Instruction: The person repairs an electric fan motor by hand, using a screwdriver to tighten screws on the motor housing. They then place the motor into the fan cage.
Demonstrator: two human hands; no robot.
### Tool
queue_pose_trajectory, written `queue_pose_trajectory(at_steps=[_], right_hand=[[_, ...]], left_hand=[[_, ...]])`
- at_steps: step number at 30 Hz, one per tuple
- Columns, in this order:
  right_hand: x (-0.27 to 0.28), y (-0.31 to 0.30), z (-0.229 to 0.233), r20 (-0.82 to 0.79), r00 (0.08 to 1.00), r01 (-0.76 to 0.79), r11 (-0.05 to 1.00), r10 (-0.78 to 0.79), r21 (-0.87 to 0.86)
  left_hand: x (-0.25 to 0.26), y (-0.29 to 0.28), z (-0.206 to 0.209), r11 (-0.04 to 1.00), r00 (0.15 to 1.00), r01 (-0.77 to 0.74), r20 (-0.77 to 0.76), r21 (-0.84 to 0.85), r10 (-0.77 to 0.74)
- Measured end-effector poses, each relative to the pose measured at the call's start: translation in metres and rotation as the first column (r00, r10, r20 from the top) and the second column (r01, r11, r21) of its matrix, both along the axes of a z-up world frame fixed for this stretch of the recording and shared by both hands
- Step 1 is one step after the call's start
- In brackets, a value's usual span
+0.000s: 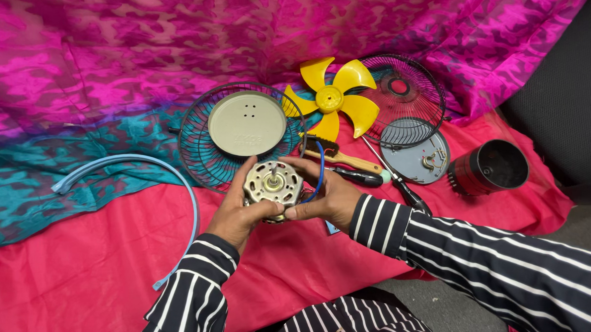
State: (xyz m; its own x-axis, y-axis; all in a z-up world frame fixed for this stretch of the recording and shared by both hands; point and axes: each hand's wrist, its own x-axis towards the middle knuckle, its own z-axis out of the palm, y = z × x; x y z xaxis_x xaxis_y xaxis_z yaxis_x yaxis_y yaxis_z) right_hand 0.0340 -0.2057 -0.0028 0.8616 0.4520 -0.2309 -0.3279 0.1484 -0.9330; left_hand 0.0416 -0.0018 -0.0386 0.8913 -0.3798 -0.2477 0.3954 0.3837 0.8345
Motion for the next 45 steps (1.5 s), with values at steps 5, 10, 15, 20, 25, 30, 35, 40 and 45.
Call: queue_pose_trajectory(at_steps=[5,10,15,20,25,30,35,40,45], right_hand=[[0.000,-0.007,-0.002,0.165,0.984,-0.031,0.972,0.071,-0.234],[0.009,-0.010,-0.014,-0.121,0.992,0.005,0.963,-0.039,-0.269],[0.006,-0.005,-0.024,-0.399,0.912,-0.047,0.942,-0.095,-0.333],[-0.009,-0.009,-0.021,-0.417,0.898,0.051,0.976,-0.139,-0.214],[-0.015,-0.014,-0.019,-0.467,0.848,0.131,0.953,-0.250,-0.274],[-0.018,-0.033,-0.018,-0.503,0.807,0.191,0.943,-0.309,-0.273],[-0.012,-0.059,-0.017,-0.502,0.754,0.296,0.901,-0.424,-0.317],[-0.003,-0.086,-0.014,-0.526,0.708,0.348,0.881,-0.471,-0.319],[0.010,-0.101,-0.019,-0.532,0.723,0.319,0.896,-0.441,-0.310]], left_hand=[[-0.004,0.005,-0.002,0.945,0.997,-0.009,0.070,0.327,-0.015],[-0.013,0.002,-0.001,0.954,0.995,-0.100,0.030,0.281,0.095],[-0.021,-0.002,-0.003,0.943,0.994,-0.092,0.093,0.319,0.065],[-0.020,0.002,-0.014,0.983,0.985,0.067,-0.171,0.169,-0.038],[0.016,0.022,-0.037,0.880,0.985,0.065,-0.173,0.470,0.019],[0.046,0.021,-0.057,0.342,0.960,-0.023,0.117,0.939,-0.256],[0.046,0.004,-0.045,-0.064,0.846,0.012,-0.044,0.998,-0.532],[0.045,-0.006,-0.014,-0.189,0.917,0.141,-0.200,0.972,-0.346],[0.057,-0.006,-0.012,-0.299,0.877,-0.156,-0.007,0.941,-0.480]])
